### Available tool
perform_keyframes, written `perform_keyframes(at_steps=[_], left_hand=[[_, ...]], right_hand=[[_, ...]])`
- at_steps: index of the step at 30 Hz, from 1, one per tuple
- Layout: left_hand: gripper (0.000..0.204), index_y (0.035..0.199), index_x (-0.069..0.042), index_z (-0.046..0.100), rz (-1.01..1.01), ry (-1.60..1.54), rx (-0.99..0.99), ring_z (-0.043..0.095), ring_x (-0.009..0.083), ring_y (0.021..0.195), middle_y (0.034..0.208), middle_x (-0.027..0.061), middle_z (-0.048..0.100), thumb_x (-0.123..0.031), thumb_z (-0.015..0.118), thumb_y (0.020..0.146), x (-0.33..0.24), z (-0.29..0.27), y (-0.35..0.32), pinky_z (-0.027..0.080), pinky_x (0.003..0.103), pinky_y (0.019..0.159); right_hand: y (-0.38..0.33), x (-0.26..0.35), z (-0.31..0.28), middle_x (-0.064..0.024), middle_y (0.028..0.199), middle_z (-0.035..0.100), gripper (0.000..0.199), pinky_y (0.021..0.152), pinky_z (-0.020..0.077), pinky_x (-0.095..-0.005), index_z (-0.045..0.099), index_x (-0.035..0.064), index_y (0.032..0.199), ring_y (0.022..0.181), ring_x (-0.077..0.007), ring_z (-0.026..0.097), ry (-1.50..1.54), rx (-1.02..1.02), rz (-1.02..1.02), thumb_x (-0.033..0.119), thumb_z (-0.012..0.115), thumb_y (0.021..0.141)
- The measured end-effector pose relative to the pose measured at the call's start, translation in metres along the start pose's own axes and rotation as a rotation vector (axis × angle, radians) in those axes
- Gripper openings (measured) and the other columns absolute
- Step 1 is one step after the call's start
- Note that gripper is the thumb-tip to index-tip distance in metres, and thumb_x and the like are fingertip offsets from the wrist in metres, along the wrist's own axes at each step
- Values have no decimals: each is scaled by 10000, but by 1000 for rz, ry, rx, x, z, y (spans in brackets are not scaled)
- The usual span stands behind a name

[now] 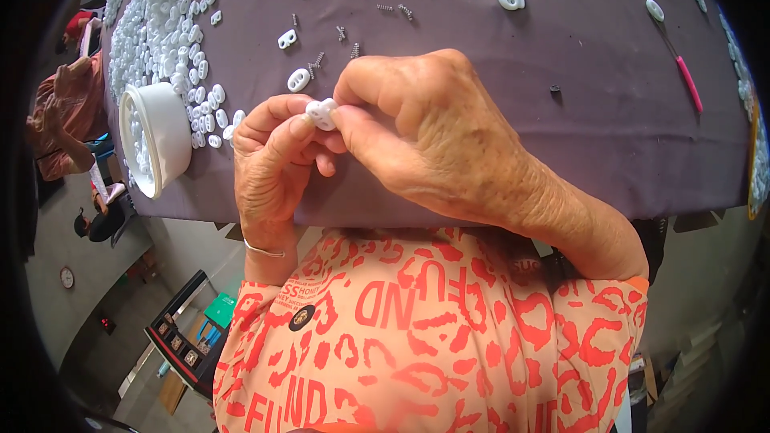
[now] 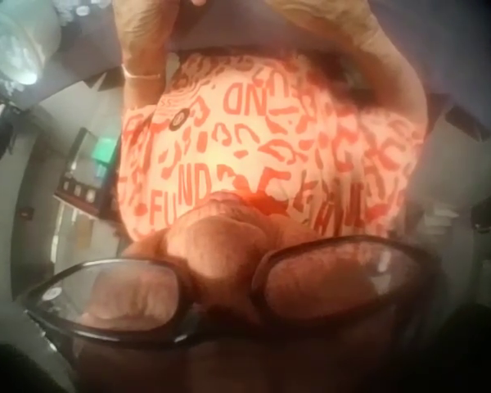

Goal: The person assembles plastic cord locks by inserting springs into the plastic components and pressing the pieces together by hand.

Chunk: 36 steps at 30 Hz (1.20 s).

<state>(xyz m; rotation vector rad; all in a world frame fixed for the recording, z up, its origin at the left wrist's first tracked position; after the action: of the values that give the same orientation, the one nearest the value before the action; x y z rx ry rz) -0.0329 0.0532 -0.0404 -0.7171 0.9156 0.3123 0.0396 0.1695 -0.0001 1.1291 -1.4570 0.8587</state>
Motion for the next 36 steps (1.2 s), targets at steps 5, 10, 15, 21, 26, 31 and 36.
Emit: perform_keyframes(at_steps=[5,10,15,21,26,31,36], left_hand=[[122,947,32,626,-22,12,-26,673,190,731,858,145,674,-13,629,834,1,0,-1,523,213,522],[121,935,39,623,55,180,-73,660,154,705,843,124,672,-27,639,835,-2,-1,-2,509,201,529],[120,930,41,621,35,179,-70,635,122,666,825,108,667,-32,639,837,-3,-2,-1,496,196,530],[115,929,42,621,51,198,-97,630,115,662,822,102,665,-24,637,835,-3,-2,-2,494,190,536],[121,935,45,621,73,250,-159,631,110,664,817,91,664,-16,641,832,-2,0,-5,502,192,548],[122,938,45,621,120,238,-149,623,98,669,817,82,662,-11,642,832,-2,2,-6,508,192,568],[120,945,45,617,149,252,-143,613,84,675,826,74,659,2,634,835,-1,-1,-7,511,195,582]], right_hand=[[-1,-1,0,-33,610,530,58,490,374,-237,586,-16,839,537,-78,470,10,13,27,42,584,846],[0,-4,1,-38,607,526,71,496,382,-241,582,-17,844,544,-83,482,-5,22,37,49,562,861],[1,-8,4,-42,603,524,67,494,396,-238,577,-20,856,538,-92,504,-15,50,82,38,544,866],[3,-3,1,-51,596,531,56,474,389,-242,577,-22,831,512,-103,504,-75,28,-7,26,555,850],[3,-5,1,-60,582,537,50,464,398,-248,570,-22,807,495,-119,527,-81,2,-17,13,560,842],[2,-3,2,-68,586,547,44,463,411,-251,567,-20,798,497,-127,544,-105,10,-63,1,562,836],[2,-6,5,-72,594,549,31,454,410,-254,567,-20,802,496,-130,543,-90,19,-53,-8,565,831]])
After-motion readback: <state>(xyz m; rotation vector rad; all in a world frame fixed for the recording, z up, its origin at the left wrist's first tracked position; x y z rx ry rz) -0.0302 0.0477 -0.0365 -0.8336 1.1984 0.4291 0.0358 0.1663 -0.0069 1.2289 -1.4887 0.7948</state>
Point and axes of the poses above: each hand's wrist, its own y-axis towards the middle knuckle, its own z-axis out of the palm, x = y × z, the point moved 9 cm from there along y, towards the middle knuckle
